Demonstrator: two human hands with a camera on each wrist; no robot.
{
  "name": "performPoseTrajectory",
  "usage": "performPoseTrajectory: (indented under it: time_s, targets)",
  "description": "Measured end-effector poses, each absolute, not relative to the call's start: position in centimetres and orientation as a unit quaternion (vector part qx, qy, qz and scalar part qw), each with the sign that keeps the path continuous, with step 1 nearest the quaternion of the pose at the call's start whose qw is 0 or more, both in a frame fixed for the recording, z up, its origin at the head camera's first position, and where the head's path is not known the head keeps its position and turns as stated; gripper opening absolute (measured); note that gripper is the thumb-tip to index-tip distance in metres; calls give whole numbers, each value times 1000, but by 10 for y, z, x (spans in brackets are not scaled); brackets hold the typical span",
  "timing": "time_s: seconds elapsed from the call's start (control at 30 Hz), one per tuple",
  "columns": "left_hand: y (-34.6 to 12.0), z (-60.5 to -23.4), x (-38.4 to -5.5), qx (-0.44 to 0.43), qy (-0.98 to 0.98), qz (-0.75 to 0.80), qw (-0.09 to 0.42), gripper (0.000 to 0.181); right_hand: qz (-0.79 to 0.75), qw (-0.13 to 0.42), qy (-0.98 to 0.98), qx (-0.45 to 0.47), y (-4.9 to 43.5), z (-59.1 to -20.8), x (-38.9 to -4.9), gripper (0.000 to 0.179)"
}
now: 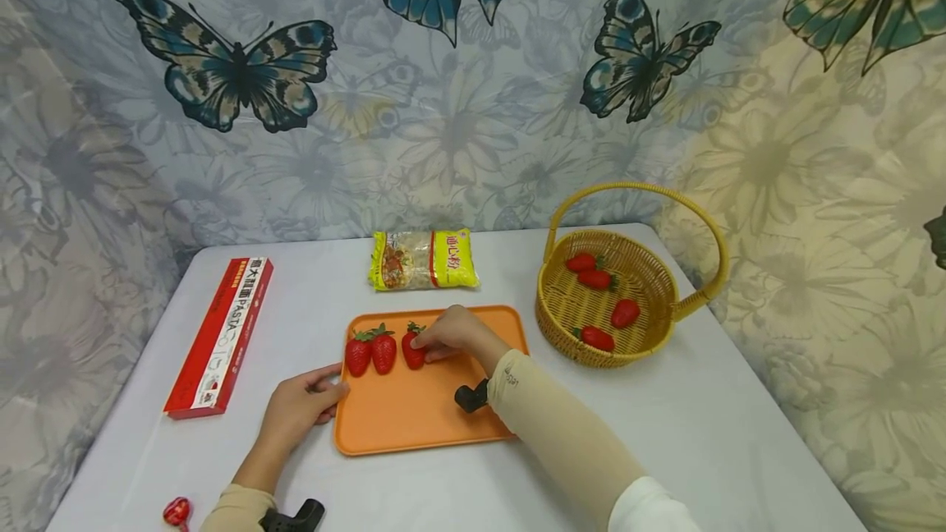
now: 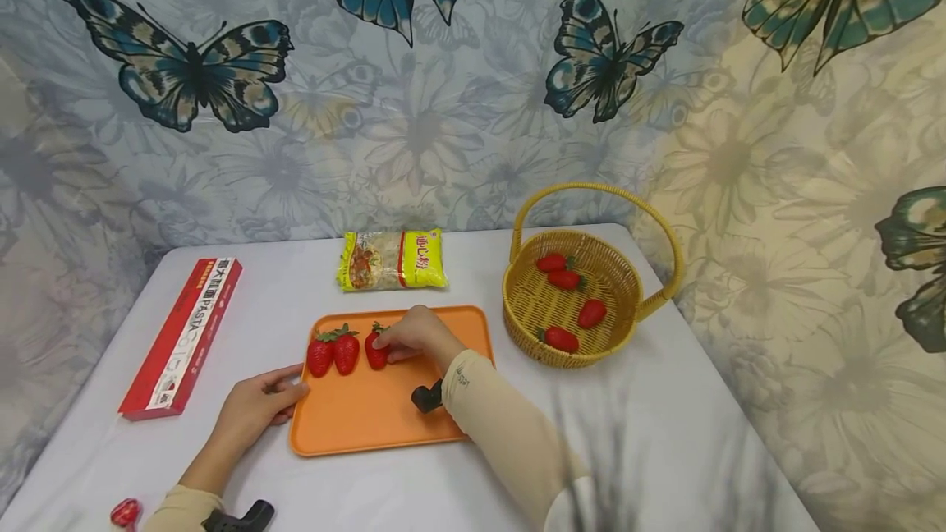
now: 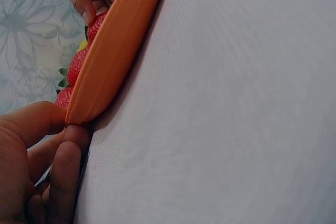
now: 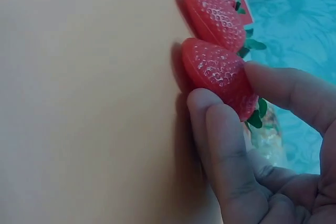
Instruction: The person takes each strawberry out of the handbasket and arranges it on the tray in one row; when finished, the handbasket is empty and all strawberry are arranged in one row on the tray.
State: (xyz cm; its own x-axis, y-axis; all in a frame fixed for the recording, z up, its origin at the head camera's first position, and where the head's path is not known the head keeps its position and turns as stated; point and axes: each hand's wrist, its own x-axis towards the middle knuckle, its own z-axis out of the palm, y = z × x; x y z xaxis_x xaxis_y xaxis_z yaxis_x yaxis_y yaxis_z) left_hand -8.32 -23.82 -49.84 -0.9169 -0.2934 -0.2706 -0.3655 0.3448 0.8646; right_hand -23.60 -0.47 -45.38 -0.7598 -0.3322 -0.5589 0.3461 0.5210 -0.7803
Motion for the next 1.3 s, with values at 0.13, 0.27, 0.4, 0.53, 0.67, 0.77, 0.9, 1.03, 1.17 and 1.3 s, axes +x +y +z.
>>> performPoseTrajectory:
  time_s: [0.13, 0.27, 0.4, 0.53, 0.67, 0.77, 0.9, 1.03, 1.17, 1.3]
  targets:
    - [-237, -497, -83, -201, 818, 538, 33, 49, -502, 355, 788, 1, -6, -453, -236, 28]
    - [-238, -498, -83, -199, 821, 534, 36, 48, -507, 354, 786, 3, -7, -454, -235, 27]
    - [-238, -498, -84, -200, 823, 531, 35, 48, -507, 348, 788, 2, -9, -455, -233, 27]
    - [-238, -498, -84, -201, 823, 531, 33, 48, -508, 347, 788, -2, -9, -456, -232, 26]
    - [-238, -499, -84, -203, 822, 531, 32, 48, -509, 353, 785, -20, 0, -449, -232, 27]
    - [-237, -499, -84, -203, 821, 532, 31, 49, -499, 350, 791, -46, 15, -436, -235, 30]
    - [-236, -498, -83, -199, 822, 533, 28, 49, -514, 352, 780, -63, 50, -411, -248, 33]
    - [-235, -497, -83, -198, 822, 533, 28, 49, -552, 372, 744, -59, 99, -386, -265, 35]
    - [-235, -496, -83, -197, 824, 531, 29, 49, -585, 371, 719, -54, 155, -373, -286, 33]
    - [-236, -496, -83, -199, 825, 527, 30, 49, -626, 353, 695, 9, 206, -377, -306, 21]
